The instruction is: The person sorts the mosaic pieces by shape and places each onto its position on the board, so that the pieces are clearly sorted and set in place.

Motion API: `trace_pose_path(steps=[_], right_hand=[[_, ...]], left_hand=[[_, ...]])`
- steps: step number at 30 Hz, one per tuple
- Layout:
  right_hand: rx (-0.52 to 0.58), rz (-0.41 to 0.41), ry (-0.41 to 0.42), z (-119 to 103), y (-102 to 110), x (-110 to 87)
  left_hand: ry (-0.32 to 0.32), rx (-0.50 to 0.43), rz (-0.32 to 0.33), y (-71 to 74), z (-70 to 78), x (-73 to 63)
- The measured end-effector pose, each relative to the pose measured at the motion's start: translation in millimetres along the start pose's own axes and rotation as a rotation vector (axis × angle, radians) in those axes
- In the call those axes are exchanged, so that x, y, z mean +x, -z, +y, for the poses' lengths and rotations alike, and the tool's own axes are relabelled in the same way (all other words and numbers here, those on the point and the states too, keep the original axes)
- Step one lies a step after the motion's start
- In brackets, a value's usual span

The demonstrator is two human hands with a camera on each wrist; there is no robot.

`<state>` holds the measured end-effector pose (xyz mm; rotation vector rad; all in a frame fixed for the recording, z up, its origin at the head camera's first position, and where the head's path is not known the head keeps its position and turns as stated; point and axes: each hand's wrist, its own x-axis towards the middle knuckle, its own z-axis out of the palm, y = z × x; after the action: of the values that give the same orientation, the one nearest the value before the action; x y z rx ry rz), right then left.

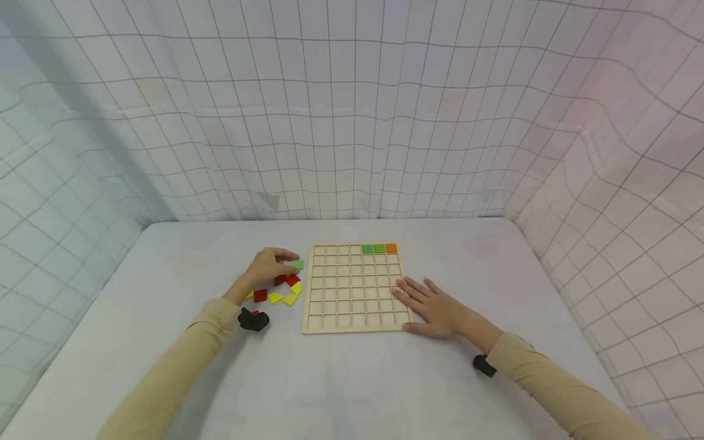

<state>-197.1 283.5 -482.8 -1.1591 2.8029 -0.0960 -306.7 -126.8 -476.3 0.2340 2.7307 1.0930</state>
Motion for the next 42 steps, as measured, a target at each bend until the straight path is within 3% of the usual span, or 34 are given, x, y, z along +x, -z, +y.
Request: trace_pose_path(steps=[11,18,37,42], right_hand=[[-0.020,0.047,0.016,2.5,-5.1,0.1],[-0.006,0.007,-0.011,3.4,-5.6,-0.5],[-0.008,-0.028,-0.030,5.3,-3.7,2.2],[-0.009,-0.002,-0.008,4.5,-4.4,2.6]], left_hand=[[0.005,-0.030,-0.037,3.9,-1.2,1.3],[0.011,-0.050,-0.069,5.5,-1.2,1.8],[0.017,-0.008,-0.060,5.9,0.3,3.8],[0.023,0.005,-0.053,4.7,-1.5,4.1]])
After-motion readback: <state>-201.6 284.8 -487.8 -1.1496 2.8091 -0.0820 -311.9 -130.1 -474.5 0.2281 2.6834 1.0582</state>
